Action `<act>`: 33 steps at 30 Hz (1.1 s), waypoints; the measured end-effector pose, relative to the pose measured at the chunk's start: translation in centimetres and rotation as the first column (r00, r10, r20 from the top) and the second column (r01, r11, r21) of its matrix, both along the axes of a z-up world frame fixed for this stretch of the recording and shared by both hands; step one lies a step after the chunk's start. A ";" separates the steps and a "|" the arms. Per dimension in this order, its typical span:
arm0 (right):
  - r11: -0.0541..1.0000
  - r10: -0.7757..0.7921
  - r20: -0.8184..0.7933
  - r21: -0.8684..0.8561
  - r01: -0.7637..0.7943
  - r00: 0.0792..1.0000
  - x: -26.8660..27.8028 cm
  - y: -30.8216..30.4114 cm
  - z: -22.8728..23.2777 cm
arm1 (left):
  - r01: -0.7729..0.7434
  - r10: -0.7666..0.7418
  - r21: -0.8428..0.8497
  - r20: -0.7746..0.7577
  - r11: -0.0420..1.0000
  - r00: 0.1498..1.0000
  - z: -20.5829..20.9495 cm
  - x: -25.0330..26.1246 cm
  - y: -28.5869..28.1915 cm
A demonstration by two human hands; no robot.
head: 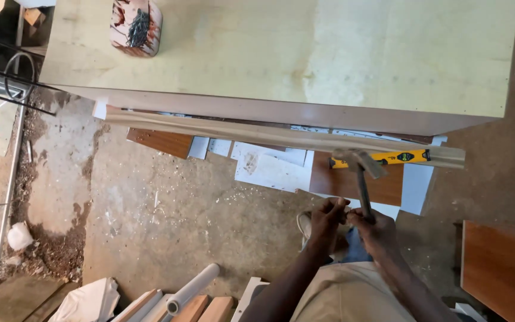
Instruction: Hammering nails into a wooden board to attach a side panel and checking the alignment with a level
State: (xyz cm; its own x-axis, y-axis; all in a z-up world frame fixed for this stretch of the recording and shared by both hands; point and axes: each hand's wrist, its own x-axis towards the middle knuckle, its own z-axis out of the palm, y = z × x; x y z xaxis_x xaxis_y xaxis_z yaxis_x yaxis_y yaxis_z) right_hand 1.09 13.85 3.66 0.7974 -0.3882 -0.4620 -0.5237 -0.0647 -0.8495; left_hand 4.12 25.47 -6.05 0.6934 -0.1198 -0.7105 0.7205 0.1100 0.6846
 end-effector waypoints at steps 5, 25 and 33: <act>0.883 -0.236 -0.105 0.393 0.258 0.966 0.5 -1.0 0.9 | 0.106 -0.024 -0.125 0.533 0.986 0.846 10.1 0.6 1.4; 0.479 -0.412 -0.049 0.838 0.263 0.910 6.1 -7.6 -1.4 | 0.277 -0.230 -0.049 0.429 0.960 0.873 13.3 10.8 -8.1; 0.535 -0.539 -0.053 0.749 0.390 0.841 5.1 -7.5 -1.7 | 0.375 -0.675 0.638 0.737 0.672 -0.045 7.6 25.0 -7.9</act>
State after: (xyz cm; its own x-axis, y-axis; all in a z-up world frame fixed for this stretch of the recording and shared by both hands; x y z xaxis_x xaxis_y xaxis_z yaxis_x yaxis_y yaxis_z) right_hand 6.18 6.37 1.95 0.6925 -0.3367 -0.6381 -0.1466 0.8003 -0.5814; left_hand 29.14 17.54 1.58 0.5817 -0.7651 0.2762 -0.6251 -0.2032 0.7536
